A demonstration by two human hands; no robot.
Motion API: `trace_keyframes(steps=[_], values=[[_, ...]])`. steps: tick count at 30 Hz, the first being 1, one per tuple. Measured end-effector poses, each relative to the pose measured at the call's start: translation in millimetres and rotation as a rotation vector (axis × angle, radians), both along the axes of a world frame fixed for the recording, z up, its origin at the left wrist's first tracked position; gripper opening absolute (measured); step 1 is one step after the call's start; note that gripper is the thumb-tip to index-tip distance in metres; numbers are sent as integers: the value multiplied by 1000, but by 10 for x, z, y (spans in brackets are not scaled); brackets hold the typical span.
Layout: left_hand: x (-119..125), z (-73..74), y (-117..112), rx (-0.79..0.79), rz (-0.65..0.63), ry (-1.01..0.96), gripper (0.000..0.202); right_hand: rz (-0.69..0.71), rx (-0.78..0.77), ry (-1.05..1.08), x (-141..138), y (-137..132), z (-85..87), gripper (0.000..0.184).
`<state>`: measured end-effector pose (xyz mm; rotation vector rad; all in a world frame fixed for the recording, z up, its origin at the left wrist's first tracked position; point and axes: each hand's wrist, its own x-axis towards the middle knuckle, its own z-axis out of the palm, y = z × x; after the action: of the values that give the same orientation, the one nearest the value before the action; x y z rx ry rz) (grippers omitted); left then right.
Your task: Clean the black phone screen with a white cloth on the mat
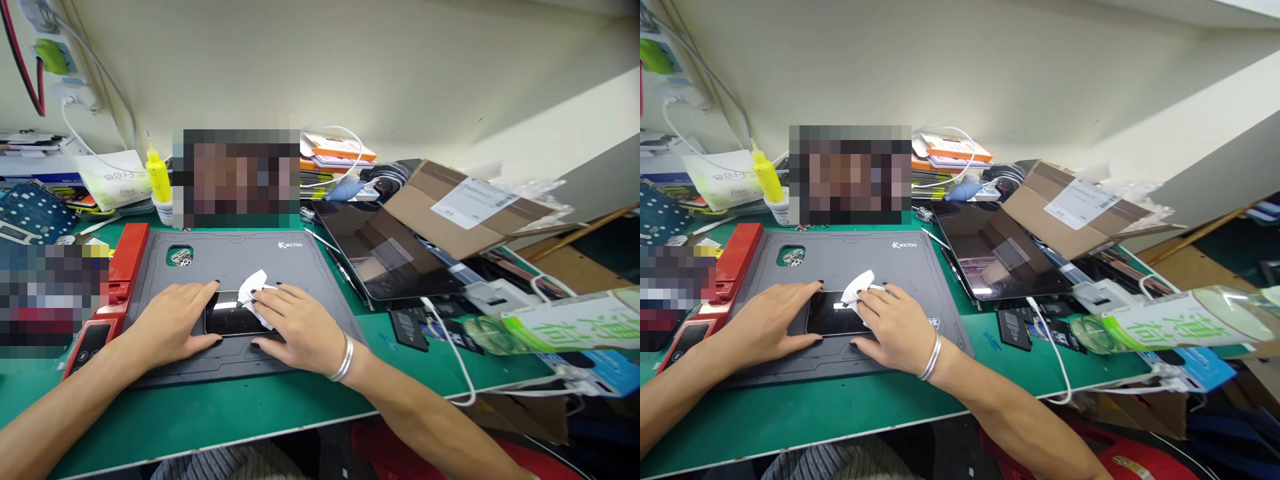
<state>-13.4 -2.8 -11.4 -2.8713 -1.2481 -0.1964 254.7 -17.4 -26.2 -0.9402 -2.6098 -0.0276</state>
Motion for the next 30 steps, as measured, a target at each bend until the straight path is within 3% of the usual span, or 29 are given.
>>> trace_keyframes(steps=[7, 30], values=[[2, 3, -14, 9, 6, 13, 68, -72, 9, 2, 36, -4, 45, 30], [-16, -12, 4, -25, 4, -32, 67, -131, -42, -54, 68, 1, 68, 34]])
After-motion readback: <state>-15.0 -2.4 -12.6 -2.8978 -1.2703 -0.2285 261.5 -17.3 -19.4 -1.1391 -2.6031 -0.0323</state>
